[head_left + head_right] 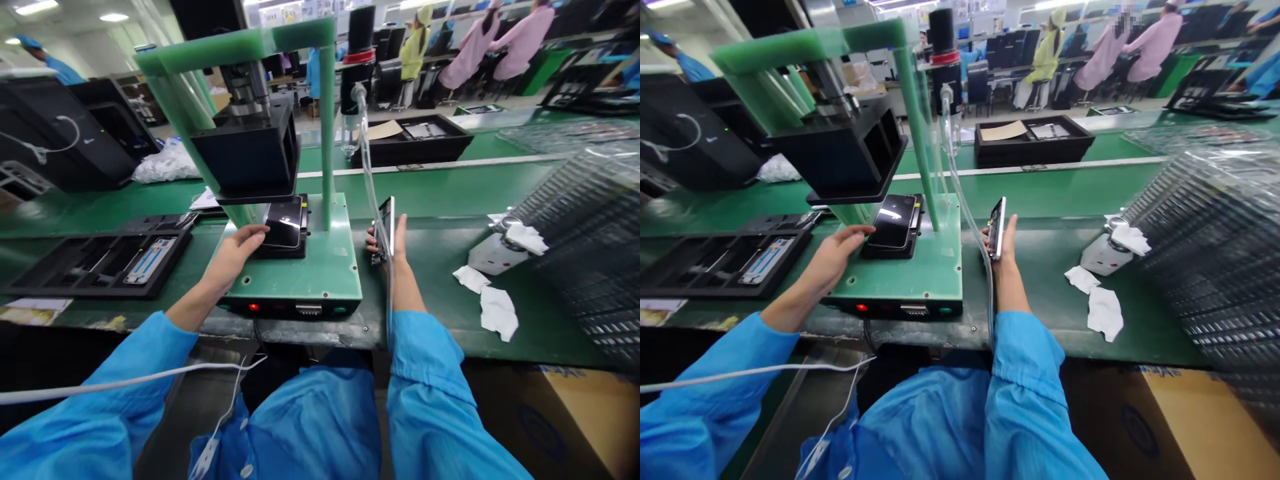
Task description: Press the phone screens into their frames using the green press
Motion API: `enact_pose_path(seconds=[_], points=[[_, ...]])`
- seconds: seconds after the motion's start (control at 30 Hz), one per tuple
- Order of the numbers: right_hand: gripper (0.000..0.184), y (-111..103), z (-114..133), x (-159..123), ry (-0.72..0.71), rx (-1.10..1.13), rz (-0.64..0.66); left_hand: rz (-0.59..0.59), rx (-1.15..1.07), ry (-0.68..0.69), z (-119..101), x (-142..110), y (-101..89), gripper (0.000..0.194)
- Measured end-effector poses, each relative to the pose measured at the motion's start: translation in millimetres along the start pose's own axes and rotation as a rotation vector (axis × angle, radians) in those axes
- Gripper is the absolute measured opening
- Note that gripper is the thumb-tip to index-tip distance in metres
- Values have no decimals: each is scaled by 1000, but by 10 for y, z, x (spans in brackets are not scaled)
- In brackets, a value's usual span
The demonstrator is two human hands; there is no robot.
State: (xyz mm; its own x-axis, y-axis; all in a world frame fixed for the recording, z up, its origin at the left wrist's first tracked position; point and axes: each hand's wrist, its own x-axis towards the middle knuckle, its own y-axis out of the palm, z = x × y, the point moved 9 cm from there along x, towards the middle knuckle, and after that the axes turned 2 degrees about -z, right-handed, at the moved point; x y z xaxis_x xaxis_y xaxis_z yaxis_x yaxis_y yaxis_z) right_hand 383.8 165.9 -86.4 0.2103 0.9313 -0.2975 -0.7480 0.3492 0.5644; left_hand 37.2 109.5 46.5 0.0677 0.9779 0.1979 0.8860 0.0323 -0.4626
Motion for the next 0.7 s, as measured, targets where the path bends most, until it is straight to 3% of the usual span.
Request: enact_pose_path(seconds=[0.07,0.2,0.3,0.4,0.53,0.63,0.7], points=[[51,13,-9,-36,54,64,1,-106,-209,-37,-4,122,-1,44],[17,75,44,-179,83,157,23,10,-266,-100,-52,380,277,36],[5,65,184,-330,16,189,2,12,-290,-130,-69,387,268,31],[14,-42,409,-539,-126,189,-90,20,-333,-122,-91,149,86,32],[38,-311,706,-955,-322,68,-238,92,-418,-133,-27,-385,-294,35],[24,-493,886,-1363,-415,-70,-252,98,-467,-271,244,-813,-607,35],[20,-554,957,-1666,-424,-144,-258,5,-419,-304,458,-1053,-869,33]])
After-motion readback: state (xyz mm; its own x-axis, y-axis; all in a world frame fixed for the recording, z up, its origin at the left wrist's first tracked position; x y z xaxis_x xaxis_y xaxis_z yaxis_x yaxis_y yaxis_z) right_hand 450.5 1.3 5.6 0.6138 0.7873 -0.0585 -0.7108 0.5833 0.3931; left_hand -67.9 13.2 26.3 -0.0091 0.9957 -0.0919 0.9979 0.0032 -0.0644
